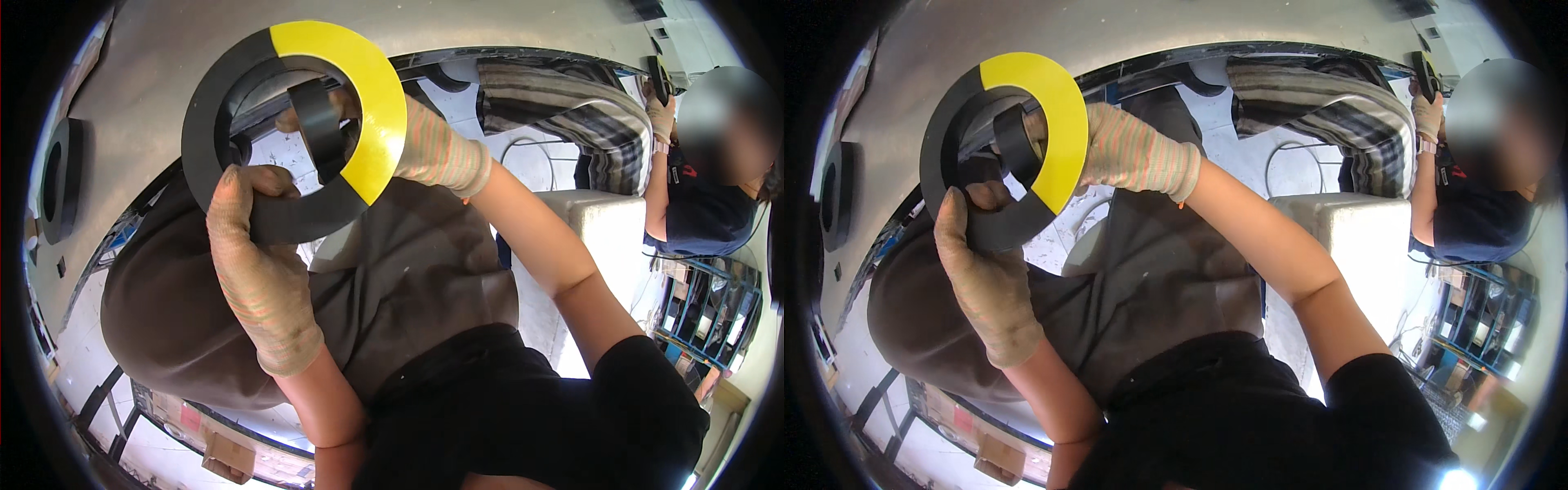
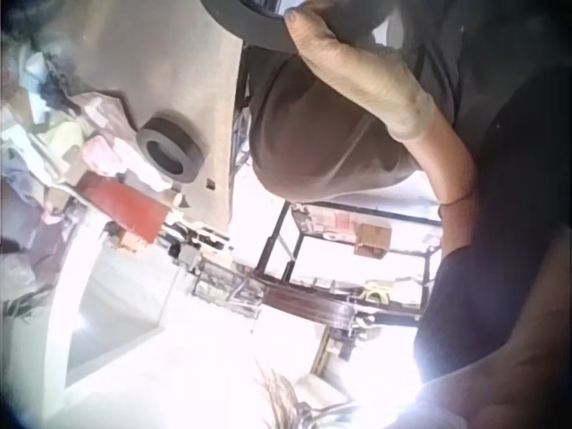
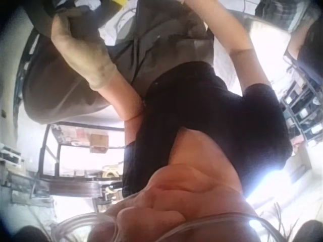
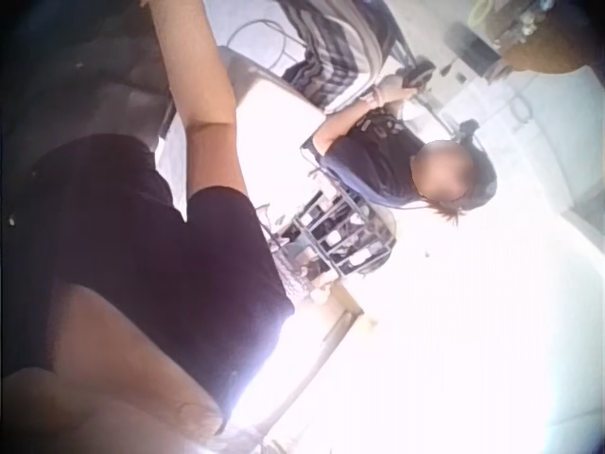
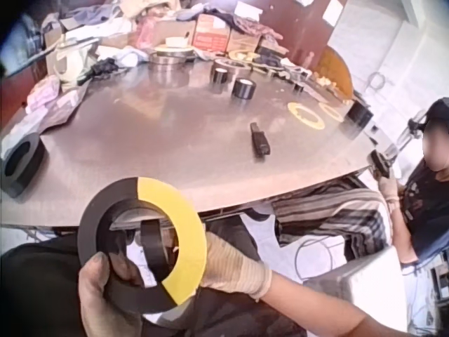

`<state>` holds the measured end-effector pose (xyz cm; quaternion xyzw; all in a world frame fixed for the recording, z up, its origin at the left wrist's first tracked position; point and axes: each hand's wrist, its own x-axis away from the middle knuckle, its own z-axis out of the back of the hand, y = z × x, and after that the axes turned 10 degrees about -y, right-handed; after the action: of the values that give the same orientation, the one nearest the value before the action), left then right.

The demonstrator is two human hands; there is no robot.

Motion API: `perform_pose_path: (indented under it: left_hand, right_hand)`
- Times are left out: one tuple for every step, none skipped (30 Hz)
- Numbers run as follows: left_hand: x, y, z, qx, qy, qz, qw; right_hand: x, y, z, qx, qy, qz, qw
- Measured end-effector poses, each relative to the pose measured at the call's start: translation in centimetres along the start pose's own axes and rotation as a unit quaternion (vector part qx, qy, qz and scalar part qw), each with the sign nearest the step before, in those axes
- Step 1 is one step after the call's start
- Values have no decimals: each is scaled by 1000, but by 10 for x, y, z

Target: The recorder applies black electrical tape to circular yellow gaskets on a workshop table.

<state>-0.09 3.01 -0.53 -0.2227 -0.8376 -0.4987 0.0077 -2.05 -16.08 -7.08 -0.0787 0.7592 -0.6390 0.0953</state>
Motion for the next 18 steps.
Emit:
perform_pose_path:
  left_hand:
    - [-1, -2, 0, -36, 36, -30, 998]
    - [0, -1, -1, -35, 35, -30, 998]
    - [4, 5, -6, 24, -8, 4, 1000]
    - [6, 9, -9, 84, -50, 40, 994]
    - [8, 10, -10, 85, -50, 40, 994]
    - [9, 12, -8, 90, -66, 25, 993]
    - [11, 16, -6, 93, -79, 10, 992]
    - [11, 17, -8, 94, -78, 11, 992]
    - [11, 19, -12, 104, -68, 20, 992]
    - [11, 19, -16, 113, -59, 28, 991]
    - [11, 19, -17, 113, -63, 31, 991]
    - [12, 16, -14, 107, -49, 32, 993]
    - [11, 16, -13, 106, -41, 33, 993]
    - [8, 14, -14, 71, -10, 35, 997]
    - [4, 11, -12, 93, -67, 39, 993]
    - [3, 7, -18, 82, 36, 12, 996]
    - [0, 3, -25, 70, 139, -15, 988]
    - [0, 3, -14, 63, 149, -13, 987]
  right_hand:
    - [-4, -4, 1, 0, 4, 42, 999]
    - [6, -19, 12, 76, -35, -22, 996]
    - [13, -17, 10, 76, -36, -22, 996]
    - [22, -11, 4, -58, -18, 18, 998]
    - [32, -8, -2, -189, 1, 57, 980]
    - [39, -25, -4, -267, 24, 11, 963]
    - [50, -48, 3, -269, 20, 8, 963]
    - [65, -74, 14, -149, 31, -84, 985]
    - [72, -97, 21, -26, 41, -173, 984]
    - [72, -120, 18, -36, 41, -158, 986]
    - [72, -143, 9, -45, 43, -142, 988]
    - [62, -153, -8, -3, 32, -165, 986]
    - [47, -156, -25, 46, 25, -188, 981]
    - [40, -150, -27, -34, -7, -193, 981]
    - [33, -143, -23, -113, -36, -194, 974]
    - [11, -125, -7, -433, -170, -149, 873]
    - [18, -122, -11, -231, -140, 7, 963]
    - [22, -117, -26, -243, -144, 6, 959]
